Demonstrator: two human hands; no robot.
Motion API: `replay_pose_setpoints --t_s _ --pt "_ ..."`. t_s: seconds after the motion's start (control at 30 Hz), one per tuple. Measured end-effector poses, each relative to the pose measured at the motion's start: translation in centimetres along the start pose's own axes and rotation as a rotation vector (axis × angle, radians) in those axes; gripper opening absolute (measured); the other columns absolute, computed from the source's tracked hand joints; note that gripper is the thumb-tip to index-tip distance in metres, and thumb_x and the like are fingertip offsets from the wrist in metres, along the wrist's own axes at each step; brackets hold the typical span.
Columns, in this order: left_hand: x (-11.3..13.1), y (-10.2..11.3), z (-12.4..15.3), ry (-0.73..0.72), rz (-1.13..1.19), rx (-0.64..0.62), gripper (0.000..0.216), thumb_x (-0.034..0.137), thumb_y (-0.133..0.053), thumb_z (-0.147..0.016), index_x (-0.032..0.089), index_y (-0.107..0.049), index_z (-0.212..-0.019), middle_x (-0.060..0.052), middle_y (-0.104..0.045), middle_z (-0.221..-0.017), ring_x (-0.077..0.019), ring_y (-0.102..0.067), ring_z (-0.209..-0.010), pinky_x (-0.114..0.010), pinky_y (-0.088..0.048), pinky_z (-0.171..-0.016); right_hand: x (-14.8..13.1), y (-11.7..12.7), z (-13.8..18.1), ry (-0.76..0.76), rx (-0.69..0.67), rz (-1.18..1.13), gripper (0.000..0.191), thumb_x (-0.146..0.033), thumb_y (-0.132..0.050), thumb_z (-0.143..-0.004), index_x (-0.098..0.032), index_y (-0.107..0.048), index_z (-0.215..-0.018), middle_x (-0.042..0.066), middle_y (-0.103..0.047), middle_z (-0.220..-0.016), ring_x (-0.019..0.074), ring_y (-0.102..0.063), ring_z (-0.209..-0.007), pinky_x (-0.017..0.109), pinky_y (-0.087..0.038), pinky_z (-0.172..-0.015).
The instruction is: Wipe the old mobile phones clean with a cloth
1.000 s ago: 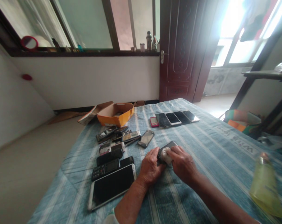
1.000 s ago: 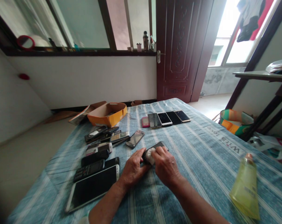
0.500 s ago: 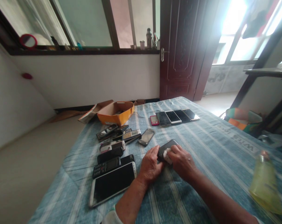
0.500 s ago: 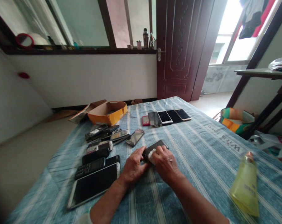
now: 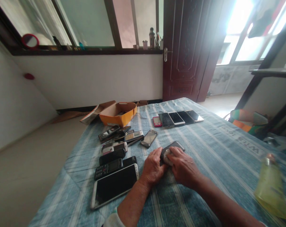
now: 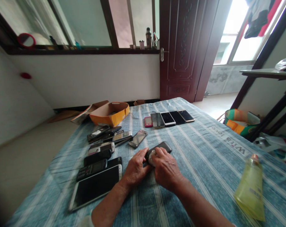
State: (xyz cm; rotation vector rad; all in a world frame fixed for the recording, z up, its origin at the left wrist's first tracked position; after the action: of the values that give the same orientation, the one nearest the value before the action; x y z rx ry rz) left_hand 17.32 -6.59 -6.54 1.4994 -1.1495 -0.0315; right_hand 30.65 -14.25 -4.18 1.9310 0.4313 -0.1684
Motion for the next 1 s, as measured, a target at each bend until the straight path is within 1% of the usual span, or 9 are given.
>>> replay_pose_setpoints --t_s 0.1,0.2,0.27,0.37,0.47,0.57,0.7,0.8,1.0 --pt "0.0 -0.1 0.0 0.008 -0.004 -0.001 0.058 0.022 -0.064 -0.073 0.016 -0.052 -0.129 -0.013 -0.06 -0.128 -0.026 -0.061 -0.11 -0.04 -0.055 -0.09 -0.3 0.4 0.0 0.022 -0.037 -0.043 0.029 -0.007 -0.055 -0.07 -0.018 -0.062 -0.095 0.008 -0.058 -0.108 0.021 -0.05 -0.106 0.031 -0.043 -0.093" --pt "0.2 -0.1 -0.1 0.022 -0.008 -0.011 0.058 0.018 -0.062 -0.072 0.013 -0.052 -0.129 -0.014 -0.06 -0.128 -0.0264 -0.059 -0.113 -0.041 -0.054 -0.092 -0.6 0.5 0.0 0.01 -0.051 -0.048 0.024 -0.015 -0.06 -0.072 -0.017 -0.063 -0.096 0.008 -0.058 -0.108 0.022 -0.051 -0.105 0.032 -0.044 -0.092" --pt "0.2 -0.1 -0.1 0.027 -0.007 -0.014 0.059 0.016 -0.061 -0.071 0.013 -0.051 -0.129 -0.014 -0.06 -0.129 -0.0263 -0.058 -0.115 -0.041 -0.053 -0.094 -0.6 0.5 0.0 -0.013 -0.055 -0.048 0.018 -0.016 -0.061 -0.075 -0.018 -0.063 -0.093 0.008 -0.059 -0.105 0.0217 -0.052 -0.103 0.032 -0.045 -0.09" --pt "0.1 -0.1 -0.1 0.019 -0.003 -0.009 0.059 0.016 -0.061 -0.072 0.014 -0.051 -0.13 -0.013 -0.06 -0.129 -0.0259 -0.058 -0.115 -0.041 -0.053 -0.094 -0.4 0.4 0.0 0.008 -0.066 -0.076 0.014 -0.012 -0.058 -0.079 -0.019 -0.064 -0.089 0.006 -0.06 -0.102 0.0197 -0.053 -0.101 0.029 -0.044 -0.088" --pt "0.0 -0.1 -0.1 0.007 -0.005 -0.005 0.058 0.017 -0.061 -0.073 0.015 -0.051 -0.13 -0.013 -0.06 -0.128 -0.026 -0.059 -0.114 -0.041 -0.054 -0.093 0.1 0.2 0.0 0.049 -0.069 -0.109 0.019 -0.008 -0.056 -0.079 -0.019 -0.065 -0.092 0.006 -0.061 -0.104 0.0187 -0.054 -0.101 0.028 -0.044 -0.088" --pt "-0.1 -0.2 0.0 -0.008 -0.013 0.003 0.057 0.017 -0.06 -0.074 0.017 -0.05 -0.13 -0.012 -0.06 -0.128 -0.0252 -0.06 -0.112 -0.041 -0.054 -0.091 0.7 -0.2 0.0 0.049 -0.066 -0.107 0.024 -0.003 -0.052 -0.08 -0.019 -0.065 -0.092 0.006 -0.061 -0.103 0.0183 -0.054 -0.102 0.027 -0.044 -0.086" --pt "-0.1 -0.1 0.0 -0.015 -0.012 0.022 0.055 0.022 -0.063 -0.075 0.017 -0.052 -0.129 -0.012 -0.061 -0.125 -0.0256 -0.062 -0.108 -0.04 -0.055 -0.089 0.9 -0.6 -0.2 0.043 -0.044 -0.039 0.023 -0.002 -0.049 -0.083 -0.018 -0.065 -0.085 0.006 -0.061 -0.096 0.0176 -0.054 -0.096 0.026 -0.045 -0.081" --pt "0.0 -0.1 0.1 -0.01 -0.003 0.028 0.056 0.022 -0.065 -0.074 0.019 -0.052 -0.128 -0.011 -0.062 -0.124 -0.0252 -0.063 -0.105 -0.041 -0.055 -0.088 1.1 -0.7 -0.2 0.032 -0.022 0.016 0.022 -0.003 -0.049 -0.085 -0.018 -0.064 -0.081 0.006 -0.061 -0.093 0.0179 -0.054 -0.094 0.027 -0.044 -0.08" --pt "0.0 -0.1 0.1 -0.007 0.015 0.034 0.059 0.02 -0.067 -0.071 0.02 -0.052 -0.128 -0.01 -0.062 -0.125 -0.0251 -0.063 -0.106 -0.041 -0.055 -0.09 2.0 -0.6 -0.1 -0.039 0.075 0.078 0.025 -0.002 -0.045 -0.086 -0.018 -0.065 -0.084 0.006 -0.061 -0.091 0.019 -0.052 -0.09 0.028 -0.043 -0.078"
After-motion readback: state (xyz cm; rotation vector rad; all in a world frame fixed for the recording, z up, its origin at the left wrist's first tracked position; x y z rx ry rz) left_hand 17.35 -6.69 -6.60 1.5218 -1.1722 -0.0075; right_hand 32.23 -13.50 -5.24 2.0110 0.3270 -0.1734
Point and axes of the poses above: each hand's wrist, its own z-axis away from the middle knuckle, its own y-axis out of the back of the hand, x = y × z, the point moved 2 cm from there along -z, towards the middle knuckle
